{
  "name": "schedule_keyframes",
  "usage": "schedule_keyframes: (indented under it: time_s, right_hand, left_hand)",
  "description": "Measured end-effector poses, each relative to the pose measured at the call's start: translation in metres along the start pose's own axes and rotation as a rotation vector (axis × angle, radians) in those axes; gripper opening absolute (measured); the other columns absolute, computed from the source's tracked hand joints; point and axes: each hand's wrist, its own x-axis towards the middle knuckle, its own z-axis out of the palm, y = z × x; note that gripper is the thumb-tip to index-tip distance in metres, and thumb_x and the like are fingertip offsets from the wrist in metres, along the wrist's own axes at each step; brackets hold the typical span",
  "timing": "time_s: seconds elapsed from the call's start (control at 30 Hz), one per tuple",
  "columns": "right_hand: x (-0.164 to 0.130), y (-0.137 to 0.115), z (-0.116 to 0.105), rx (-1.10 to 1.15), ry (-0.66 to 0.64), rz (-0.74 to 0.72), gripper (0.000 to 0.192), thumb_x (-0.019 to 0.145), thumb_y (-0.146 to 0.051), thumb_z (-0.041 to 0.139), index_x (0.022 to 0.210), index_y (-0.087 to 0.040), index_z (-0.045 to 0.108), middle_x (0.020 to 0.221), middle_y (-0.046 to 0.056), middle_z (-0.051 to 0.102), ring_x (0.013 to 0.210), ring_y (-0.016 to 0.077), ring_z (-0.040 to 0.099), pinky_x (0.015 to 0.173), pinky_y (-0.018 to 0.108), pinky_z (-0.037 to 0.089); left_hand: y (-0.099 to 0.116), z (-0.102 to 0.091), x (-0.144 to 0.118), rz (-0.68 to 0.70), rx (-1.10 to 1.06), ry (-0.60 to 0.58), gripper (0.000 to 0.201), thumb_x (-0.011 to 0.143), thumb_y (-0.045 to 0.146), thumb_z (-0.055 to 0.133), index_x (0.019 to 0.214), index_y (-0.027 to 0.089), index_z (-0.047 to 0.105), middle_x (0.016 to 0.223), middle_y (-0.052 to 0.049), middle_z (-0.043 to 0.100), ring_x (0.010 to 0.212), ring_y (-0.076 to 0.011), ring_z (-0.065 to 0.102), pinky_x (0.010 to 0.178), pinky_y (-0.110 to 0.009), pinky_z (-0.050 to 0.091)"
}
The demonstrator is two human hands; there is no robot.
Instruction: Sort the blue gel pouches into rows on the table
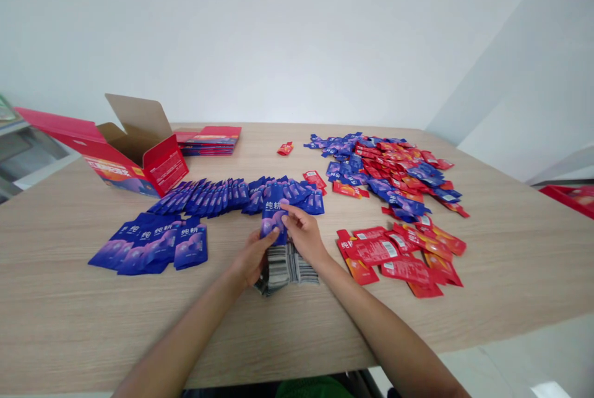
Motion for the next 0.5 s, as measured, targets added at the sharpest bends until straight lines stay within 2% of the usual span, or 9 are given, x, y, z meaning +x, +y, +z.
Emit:
schedule_keyframes:
  time_s: [0.1, 0.17, 0.23, 0.3, 0.4, 0.5]
  right_hand:
    - [0.001, 0.004, -0.001, -0.033, -0.053, -0.03, 0.035, 0.089, -0.046, 0.063, 0.116, -0.026, 0.071, 0.074, -0.003, 0.06, 0.066, 0.0153, 0.051, 0.066, 0.028, 0.045]
    - [0.008, 0.008, -0.011, -0.109, 0.025, -0.06, 0.031, 0.092, -0.044, 0.057, 0.113, -0.025, 0.069, 0.085, 0.001, 0.067, 0.077, 0.0181, 0.059, 0.076, 0.031, 0.049]
    - [0.017, 0.01, -0.029, -0.352, 0.145, -0.109, 0.024, 0.093, -0.037, 0.054, 0.103, -0.022, 0.07, 0.094, 0.005, 0.069, 0.087, 0.0209, 0.061, 0.085, 0.034, 0.049]
    - [0.027, 0.011, -0.052, -0.641, 0.234, -0.143, 0.021, 0.09, -0.027, 0.055, 0.102, -0.019, 0.07, 0.102, 0.009, 0.068, 0.097, 0.0239, 0.06, 0.093, 0.036, 0.046]
    - [0.037, 0.01, -0.077, -0.973, 0.209, -0.049, 0.022, 0.091, -0.023, 0.053, 0.103, -0.018, 0.071, 0.103, 0.011, 0.067, 0.095, 0.0237, 0.06, 0.089, 0.034, 0.044]
    - [0.039, 0.012, -0.081, -1.093, 0.188, 0.043, 0.023, 0.095, -0.035, 0.056, 0.101, -0.019, 0.071, 0.097, 0.008, 0.068, 0.091, 0.022, 0.061, 0.083, 0.031, 0.043]
  left_hand:
    - [0.001, -0.008, 0.007, 0.073, 0.095, 0.085, 0.037, 0.066, 0.04, 0.087, 0.089, 0.015, 0.07, 0.072, -0.004, 0.072, 0.063, -0.0189, 0.067, 0.063, -0.029, 0.052]
    - [0.005, -0.013, 0.01, 0.125, 0.17, 0.135, 0.038, 0.066, 0.044, 0.086, 0.084, 0.016, 0.069, 0.069, -0.002, 0.07, 0.062, -0.0172, 0.066, 0.06, -0.027, 0.051]
    - [0.011, -0.017, 0.012, 0.194, 0.248, 0.179, 0.042, 0.064, 0.051, 0.085, 0.079, 0.017, 0.066, 0.067, -0.001, 0.067, 0.062, -0.0162, 0.064, 0.059, -0.026, 0.05]
    - [0.019, -0.02, 0.013, 0.296, 0.316, 0.23, 0.047, 0.061, 0.057, 0.084, 0.076, 0.017, 0.065, 0.066, 0.0, 0.065, 0.062, -0.0146, 0.062, 0.058, -0.025, 0.049]
    - [0.027, -0.026, 0.015, 0.42, 0.372, 0.332, 0.051, 0.061, 0.062, 0.082, 0.075, 0.016, 0.066, 0.066, -0.001, 0.063, 0.062, -0.012, 0.057, 0.055, -0.022, 0.044]
    - [0.029, -0.031, 0.019, 0.422, 0.326, 0.376, 0.052, 0.061, 0.062, 0.082, 0.08, 0.016, 0.067, 0.071, -0.002, 0.064, 0.065, -0.0134, 0.058, 0.056, -0.023, 0.044]
